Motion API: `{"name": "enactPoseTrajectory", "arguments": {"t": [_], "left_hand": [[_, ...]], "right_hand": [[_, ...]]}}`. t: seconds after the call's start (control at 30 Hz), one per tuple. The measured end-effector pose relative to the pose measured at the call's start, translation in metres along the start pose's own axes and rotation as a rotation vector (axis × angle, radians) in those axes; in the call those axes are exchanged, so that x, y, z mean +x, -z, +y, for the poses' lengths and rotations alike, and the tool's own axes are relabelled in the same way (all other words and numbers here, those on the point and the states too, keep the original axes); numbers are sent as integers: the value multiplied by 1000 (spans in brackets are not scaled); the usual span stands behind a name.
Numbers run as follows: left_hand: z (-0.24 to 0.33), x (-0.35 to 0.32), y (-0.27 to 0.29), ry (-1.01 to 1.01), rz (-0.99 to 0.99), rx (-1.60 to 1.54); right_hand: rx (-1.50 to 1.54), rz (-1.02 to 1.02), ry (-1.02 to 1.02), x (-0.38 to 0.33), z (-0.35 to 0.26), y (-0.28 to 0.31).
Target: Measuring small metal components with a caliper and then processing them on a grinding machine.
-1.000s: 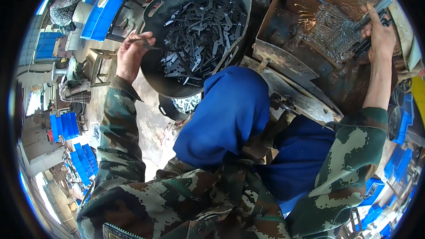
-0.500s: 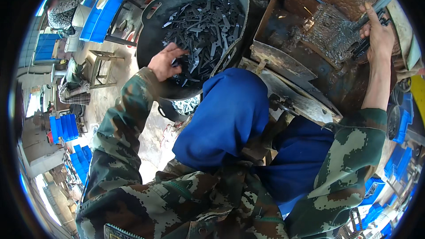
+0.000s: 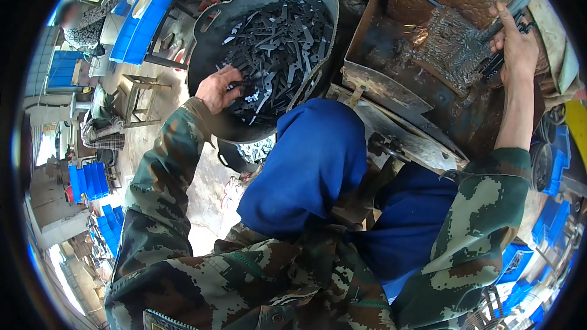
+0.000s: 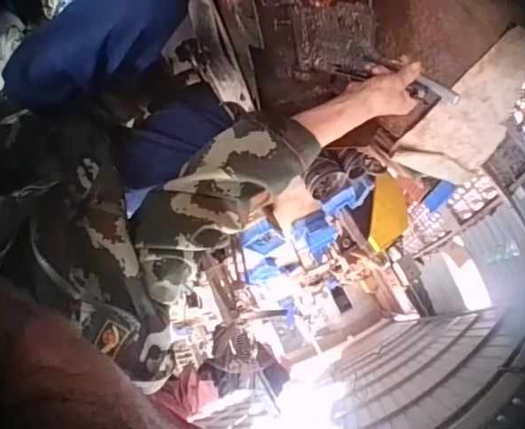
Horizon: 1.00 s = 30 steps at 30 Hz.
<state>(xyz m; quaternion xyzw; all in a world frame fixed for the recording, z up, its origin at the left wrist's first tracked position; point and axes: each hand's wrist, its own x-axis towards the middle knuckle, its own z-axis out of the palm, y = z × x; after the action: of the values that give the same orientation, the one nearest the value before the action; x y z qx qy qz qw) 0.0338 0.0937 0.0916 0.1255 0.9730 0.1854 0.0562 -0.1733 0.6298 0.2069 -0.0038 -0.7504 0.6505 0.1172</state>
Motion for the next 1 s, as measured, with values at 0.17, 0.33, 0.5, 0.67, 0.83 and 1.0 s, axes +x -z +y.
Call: {"name": "enactPoseTrajectory", "arguments": {"t": [0.17,0.33,0.5,0.67,0.83,1.0], "left_hand": [[1,1,13,326,99,-829],[68,18,37,454,129,-1368],[70,17,36,468,130,-1439],[56,7,6,548,42,-1393],[57,-17,-23,612,67,-1368],[58,-26,-28,584,90,-1437]], "right_hand": [[35,-7,-10,-2,2,-12],[15,34,-18,-7,-3,-1],[38,19,-38,-6,2,-12],[-13,5,-62,5,2,3],[14,6,-34,5,8,-1],[35,-10,-47,8,14,4]]}}
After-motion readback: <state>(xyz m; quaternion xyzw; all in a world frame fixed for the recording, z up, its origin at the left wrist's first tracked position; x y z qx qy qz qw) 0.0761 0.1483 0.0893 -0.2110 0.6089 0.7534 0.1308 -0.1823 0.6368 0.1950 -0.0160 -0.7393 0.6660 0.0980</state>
